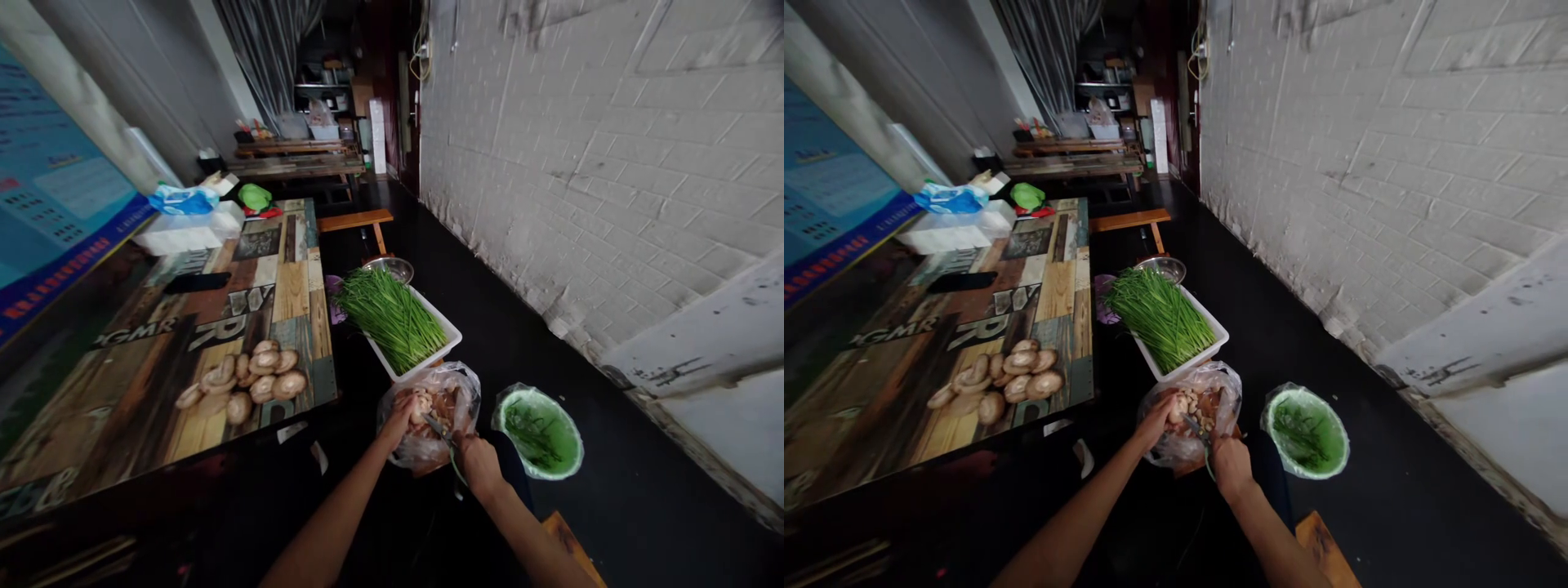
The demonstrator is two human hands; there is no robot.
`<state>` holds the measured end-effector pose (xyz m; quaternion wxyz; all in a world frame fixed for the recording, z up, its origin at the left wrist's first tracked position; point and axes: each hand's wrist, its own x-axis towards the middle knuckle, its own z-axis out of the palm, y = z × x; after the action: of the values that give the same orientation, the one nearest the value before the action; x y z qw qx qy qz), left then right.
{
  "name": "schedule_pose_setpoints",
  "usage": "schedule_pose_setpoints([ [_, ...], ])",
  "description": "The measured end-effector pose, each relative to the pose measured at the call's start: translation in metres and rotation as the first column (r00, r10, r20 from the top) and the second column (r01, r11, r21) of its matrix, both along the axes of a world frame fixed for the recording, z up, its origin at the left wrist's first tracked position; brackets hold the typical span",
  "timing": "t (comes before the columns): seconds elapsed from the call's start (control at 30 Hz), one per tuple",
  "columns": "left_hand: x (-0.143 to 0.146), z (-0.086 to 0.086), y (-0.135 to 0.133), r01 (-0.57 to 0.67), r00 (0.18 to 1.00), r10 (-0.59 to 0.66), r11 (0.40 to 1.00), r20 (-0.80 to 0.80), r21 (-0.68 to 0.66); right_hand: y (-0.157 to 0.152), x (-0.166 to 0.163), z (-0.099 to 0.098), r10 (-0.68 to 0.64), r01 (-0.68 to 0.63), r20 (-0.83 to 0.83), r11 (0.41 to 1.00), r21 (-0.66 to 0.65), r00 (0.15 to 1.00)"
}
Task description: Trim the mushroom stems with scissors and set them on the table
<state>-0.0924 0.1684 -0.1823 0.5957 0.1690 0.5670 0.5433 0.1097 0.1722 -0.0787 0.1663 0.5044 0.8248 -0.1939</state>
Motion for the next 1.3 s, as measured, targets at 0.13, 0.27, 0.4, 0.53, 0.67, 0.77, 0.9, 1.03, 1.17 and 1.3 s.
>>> schedule_pose_setpoints([
  [0.13, 0.002, 0.0, -0.002, -0.041, 0.996, 0.041, 0.999, 0.083, -0.001, -0.001, -0.003, 0.006, -0.006, 0.006, 0.024, 1.0, 0.029, 1.0],
  [0.27, 0.002, 0.004, -0.002, -0.107, 0.988, 0.105, 0.994, 0.109, 0.008, -0.005, -0.006, 0.009, -0.017, 0.013, 0.051, 0.996, 0.093, 0.999],
  [0.4, 0.003, 0.009, 0.0, -0.063, 0.985, 0.065, 0.998, 0.16, -0.016, -0.005, -0.007, 0.01, -0.024, 0.02, 0.031, 0.992, 0.121, 0.999],
  [0.53, 0.003, 0.011, -0.001, -0.017, 0.984, 0.023, 0.999, 0.178, -0.037, -0.004, -0.007, 0.009, -0.015, 0.013, 0.017, 0.993, 0.119, 1.0],
  [0.67, 0.002, 0.009, -0.002, 0.044, 0.98, -0.025, 0.994, 0.197, -0.095, -0.001, -0.004, 0.01, 0.031, -0.032, 0.045, 0.999, 0.036, 0.999],
  [0.77, 0.003, 0.007, -0.002, 0.072, 0.974, -0.041, 0.989, 0.224, -0.131, 0.001, -0.001, 0.013, 0.04, -0.041, 0.051, 0.999, 0.021, 0.998],
  [0.9, 0.005, 0.009, 0.0, 0.068, 0.967, -0.031, 0.988, 0.255, -0.137, 0.004, 0.001, 0.02, 0.04, -0.043, 0.049, 0.998, 0.055, 0.998],
  [1.03, 0.005, 0.011, -0.001, 0.0, 0.97, 0.03, 0.992, 0.241, -0.126, 0.007, -0.001, 0.027, 0.045, -0.051, 0.07, 0.994, 0.093, 0.997],
  [1.17, 0.008, 0.01, -0.002, -0.067, 0.979, 0.09, 0.99, 0.184, -0.127, 0.007, -0.005, 0.031, 0.057, -0.066, 0.089, 0.993, 0.096, 0.994],
  [1.3, 0.008, 0.007, -0.002, -0.123, 0.984, 0.137, 0.985, 0.112, -0.124, 0.007, -0.006, 0.032, 0.067, -0.077, 0.096, 0.992, 0.104, 0.993],
])
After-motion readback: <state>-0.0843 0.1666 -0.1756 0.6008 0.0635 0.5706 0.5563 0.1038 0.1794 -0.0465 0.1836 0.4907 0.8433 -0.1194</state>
